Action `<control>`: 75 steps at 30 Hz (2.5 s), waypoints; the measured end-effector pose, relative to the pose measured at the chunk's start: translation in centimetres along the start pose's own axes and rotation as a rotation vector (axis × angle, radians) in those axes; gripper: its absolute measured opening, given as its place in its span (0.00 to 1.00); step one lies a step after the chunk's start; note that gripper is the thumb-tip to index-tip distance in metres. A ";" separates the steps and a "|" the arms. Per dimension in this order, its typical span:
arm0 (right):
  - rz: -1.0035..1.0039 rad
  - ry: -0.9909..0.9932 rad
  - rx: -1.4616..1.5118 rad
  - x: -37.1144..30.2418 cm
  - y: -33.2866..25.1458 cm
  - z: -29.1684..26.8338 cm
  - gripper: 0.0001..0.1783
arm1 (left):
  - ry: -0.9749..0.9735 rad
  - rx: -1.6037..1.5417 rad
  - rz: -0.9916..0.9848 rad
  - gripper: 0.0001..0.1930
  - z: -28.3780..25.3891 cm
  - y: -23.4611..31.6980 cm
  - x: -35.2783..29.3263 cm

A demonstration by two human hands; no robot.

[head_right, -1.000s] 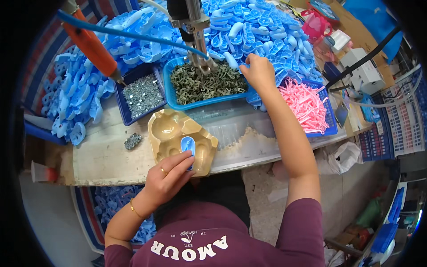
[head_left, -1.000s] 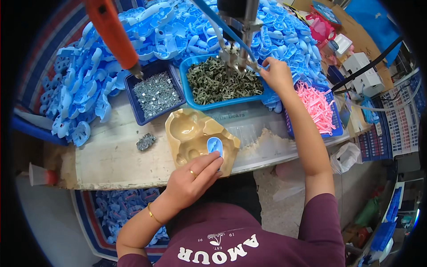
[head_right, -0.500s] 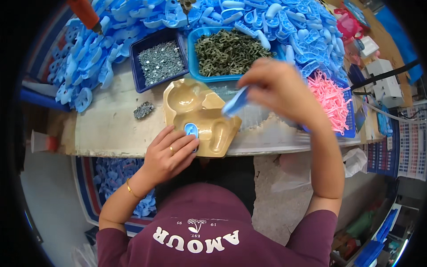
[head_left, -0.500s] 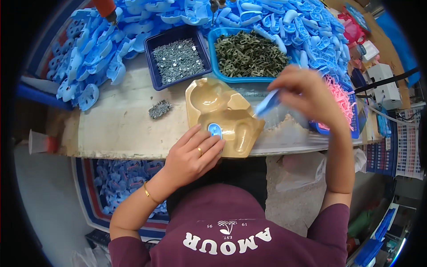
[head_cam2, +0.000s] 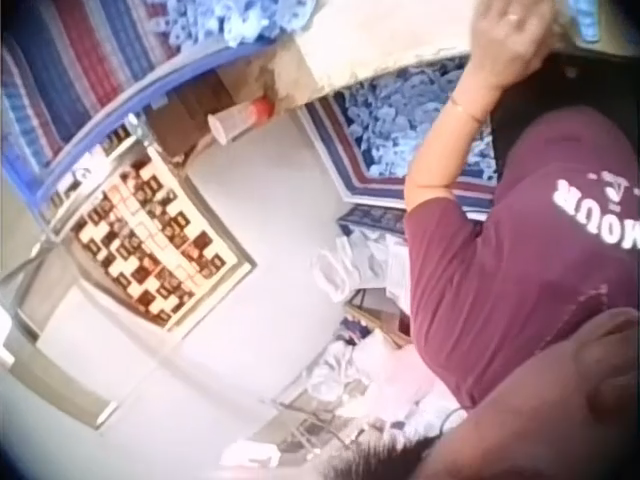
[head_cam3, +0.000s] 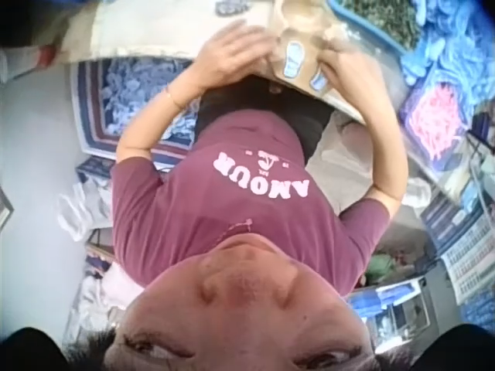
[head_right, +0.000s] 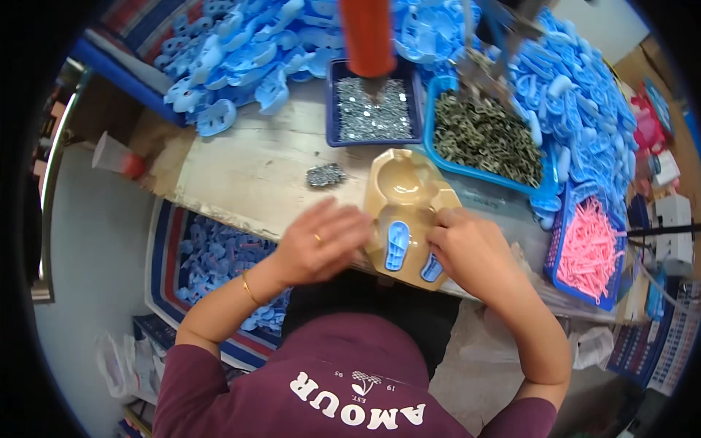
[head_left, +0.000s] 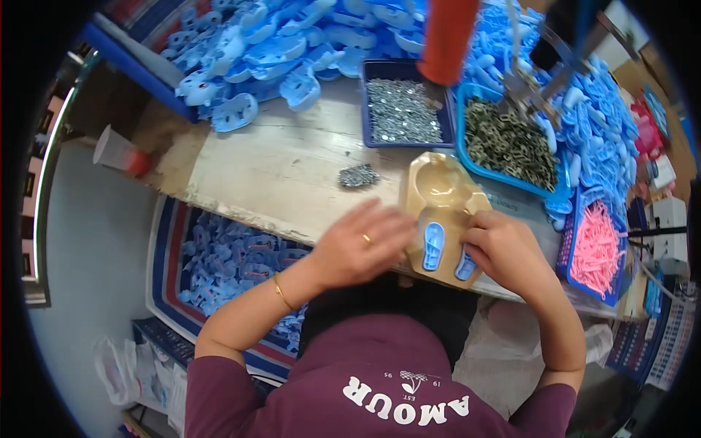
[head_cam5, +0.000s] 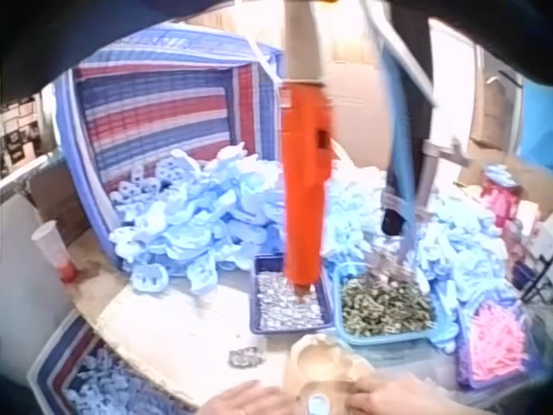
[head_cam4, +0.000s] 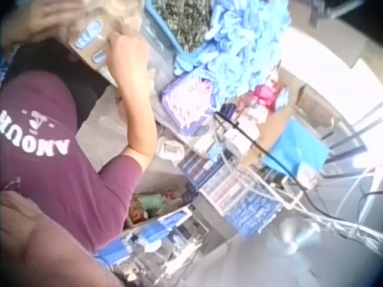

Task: Assemble small plastic toy components and pins using a heating tool and a metal press.

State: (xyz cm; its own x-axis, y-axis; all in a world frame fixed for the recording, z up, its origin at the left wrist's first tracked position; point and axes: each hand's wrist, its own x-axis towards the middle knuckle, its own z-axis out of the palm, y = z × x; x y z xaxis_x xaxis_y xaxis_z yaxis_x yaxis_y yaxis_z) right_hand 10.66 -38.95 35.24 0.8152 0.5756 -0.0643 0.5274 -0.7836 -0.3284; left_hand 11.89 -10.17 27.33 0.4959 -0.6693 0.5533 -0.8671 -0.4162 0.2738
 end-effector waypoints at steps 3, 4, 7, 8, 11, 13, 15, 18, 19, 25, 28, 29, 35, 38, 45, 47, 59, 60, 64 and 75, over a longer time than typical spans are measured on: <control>0.014 0.093 0.035 -0.3 -0.1 -0.1 0.08 | 0.175 0.276 -0.176 0.18 -2.2 -6.0 -1.4; 0.033 0.158 0.102 -0.2 -0.3 -0.2 0.07 | 0.232 0.416 -0.273 0.21 -3.3 -8.4 -2.3; 0.070 0.167 0.145 0.0 -0.8 -1.1 0.07 | 0.251 0.783 -0.563 0.24 -7.1 -16.4 -5.8; 0.067 0.171 0.141 0.1 -0.8 -1.0 0.07 | 0.232 0.930 -0.598 0.23 -7.9 -18.7 -7.1; 0.032 0.135 0.192 0.4 -0.4 -0.2 0.07 | 0.018 0.671 -0.640 0.17 -10.0 -22.2 -8.1; 0.023 0.131 0.196 0.4 -0.3 -0.1 0.07 | 0.026 0.706 -0.588 0.16 -10.3 -22.5 -8.0; 0.041 0.136 0.208 0.1 -0.1 -0.3 0.07 | 0.032 0.739 -0.536 0.15 -10.8 -22.5 -7.9; 0.090 0.136 0.272 -0.3 -0.1 -0.6 0.07 | 0.290 0.729 -0.546 0.14 -12.4 -21.3 -8.4; 0.121 0.132 0.319 -0.4 -0.2 -0.6 0.06 | 0.439 0.619 -0.588 0.13 -12.8 -21.1 -8.9; 0.122 0.191 0.343 -0.9 0.4 -0.5 0.05 | 0.798 -0.208 -0.661 0.12 -13.5 -16.8 -7.1; 0.130 0.235 0.370 -1.0 0.3 -1.5 0.05 | 0.510 0.103 -0.507 0.11 -11.8 -10.2 -4.8; 0.137 0.264 0.357 -1.0 0.2 -1.9 0.05 | 0.430 0.174 -0.293 0.12 -11.3 -8.2 -3.3; 0.214 0.456 0.343 -1.6 0.6 -3.5 0.05 | 0.132 0.126 0.220 0.20 -4.9 1.3 4.2; 0.242 0.536 0.345 -2.0 0.8 -3.3 0.06 | 0.087 0.062 0.267 0.23 -0.8 3.0 6.2; 0.170 0.308 0.307 -4.4 1.8 -0.9 0.26 | -0.143 -0.017 0.205 0.23 3.6 3.0 5.6; 0.152 0.320 0.287 -4.7 1.4 0.7 0.29 | -0.097 -0.046 0.166 0.23 3.4 3.2 5.6; 0.144 0.369 0.044 -4.5 0.7 2.5 0.31 | -0.142 -0.053 -0.071 0.34 4.0 3.3 7.4; 0.150 0.361 0.087 -4.5 0.8 2.7 0.30 | -0.142 -0.055 -0.070 0.34 4.1 3.2 7.4; 0.085 0.308 0.216 -4.1 2.0 1.7 0.23 | -0.179 -0.099 -0.091 0.33 4.2 2.9 7.3; 0.230 0.572 -0.346 2.5 12.5 -1.1 0.08 | -0.150 -0.083 -0.080 0.34 4.3 3.4 7.3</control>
State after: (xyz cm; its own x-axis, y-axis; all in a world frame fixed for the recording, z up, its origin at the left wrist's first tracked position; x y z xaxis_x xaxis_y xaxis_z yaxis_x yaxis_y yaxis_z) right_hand 19.59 -47.57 31.95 0.8628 0.2479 0.4406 0.2952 -0.9546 -0.0411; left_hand 12.80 -19.14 28.93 0.5591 -0.7233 0.4053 -0.8227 -0.4232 0.3797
